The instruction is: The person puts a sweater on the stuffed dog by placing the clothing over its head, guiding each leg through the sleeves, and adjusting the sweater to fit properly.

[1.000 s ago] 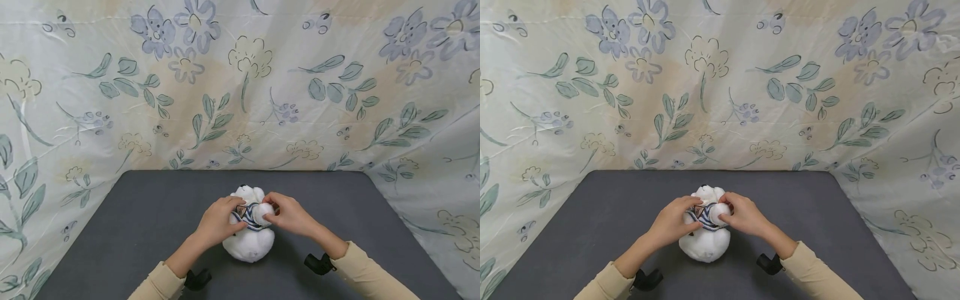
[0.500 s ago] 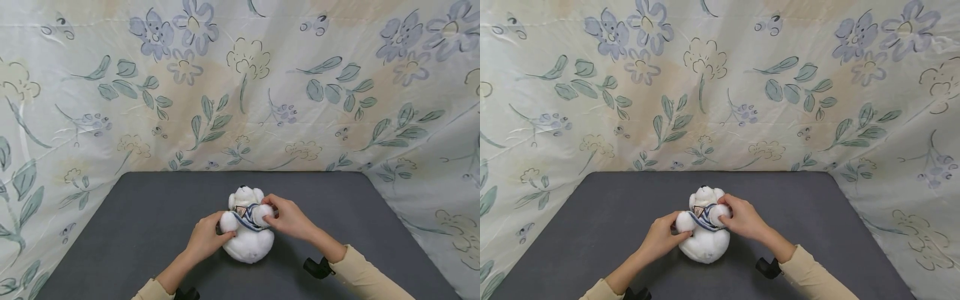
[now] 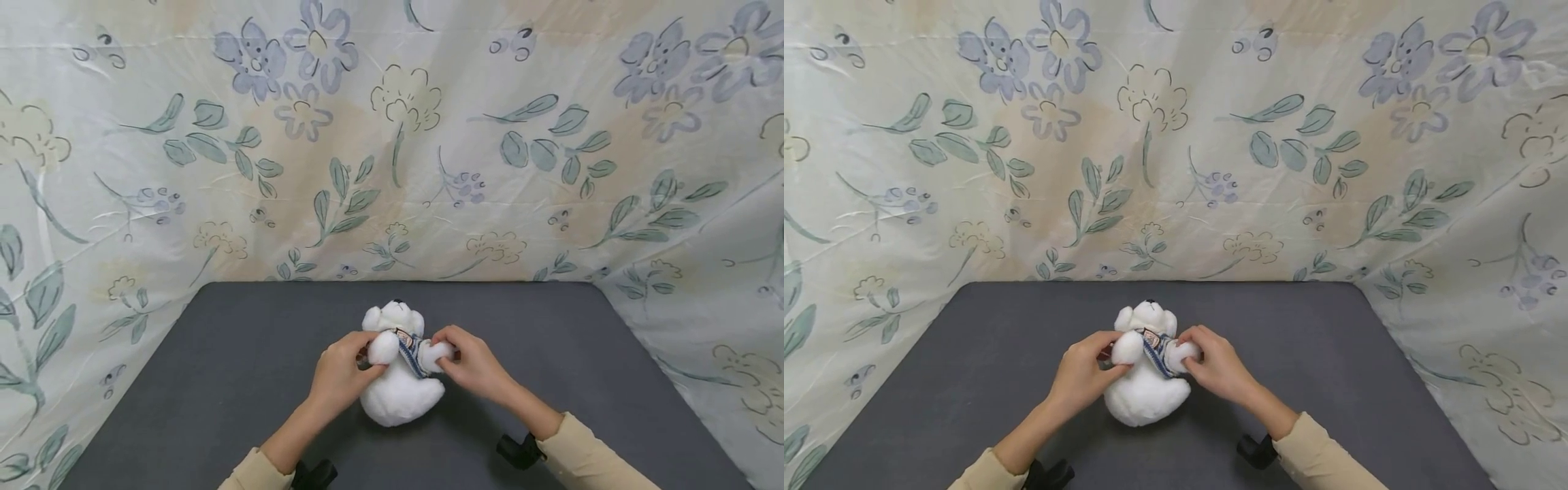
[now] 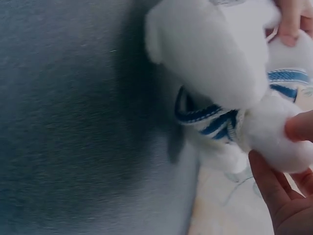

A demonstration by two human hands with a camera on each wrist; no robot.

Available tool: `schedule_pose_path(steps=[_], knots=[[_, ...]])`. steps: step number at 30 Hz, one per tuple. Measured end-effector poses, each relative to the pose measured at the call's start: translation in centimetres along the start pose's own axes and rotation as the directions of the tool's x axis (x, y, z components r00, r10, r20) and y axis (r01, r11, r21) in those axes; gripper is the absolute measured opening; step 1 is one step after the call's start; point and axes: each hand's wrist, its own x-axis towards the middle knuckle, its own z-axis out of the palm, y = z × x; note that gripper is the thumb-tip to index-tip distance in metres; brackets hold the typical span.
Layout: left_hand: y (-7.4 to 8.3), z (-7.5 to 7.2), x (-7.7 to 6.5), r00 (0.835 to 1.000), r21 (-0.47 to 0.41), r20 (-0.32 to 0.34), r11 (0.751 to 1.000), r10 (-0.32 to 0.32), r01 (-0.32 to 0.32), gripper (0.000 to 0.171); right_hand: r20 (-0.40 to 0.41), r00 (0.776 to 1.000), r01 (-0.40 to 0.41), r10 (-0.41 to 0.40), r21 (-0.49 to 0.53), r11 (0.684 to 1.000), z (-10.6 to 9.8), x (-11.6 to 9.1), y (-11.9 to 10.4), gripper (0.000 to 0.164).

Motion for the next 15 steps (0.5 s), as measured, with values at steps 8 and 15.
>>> schedule_pose_path(steps=[8,15], knots=[[1.3,1.0,0.7,0.999,0.048,0.035,0.998,0.034,-0.036,0.041,-0.036,0.997,-0.07,0.071,0.017,0.997,0.7,-1.0,1.9,0.027],[2.1,1.7,1.0,0.996,0.105,0.054,0.992,0.067,-0.072,0.044,0.013,0.991,-0.136,0.136,0.017,0.991,0.6,-1.7,2.4,0.024]])
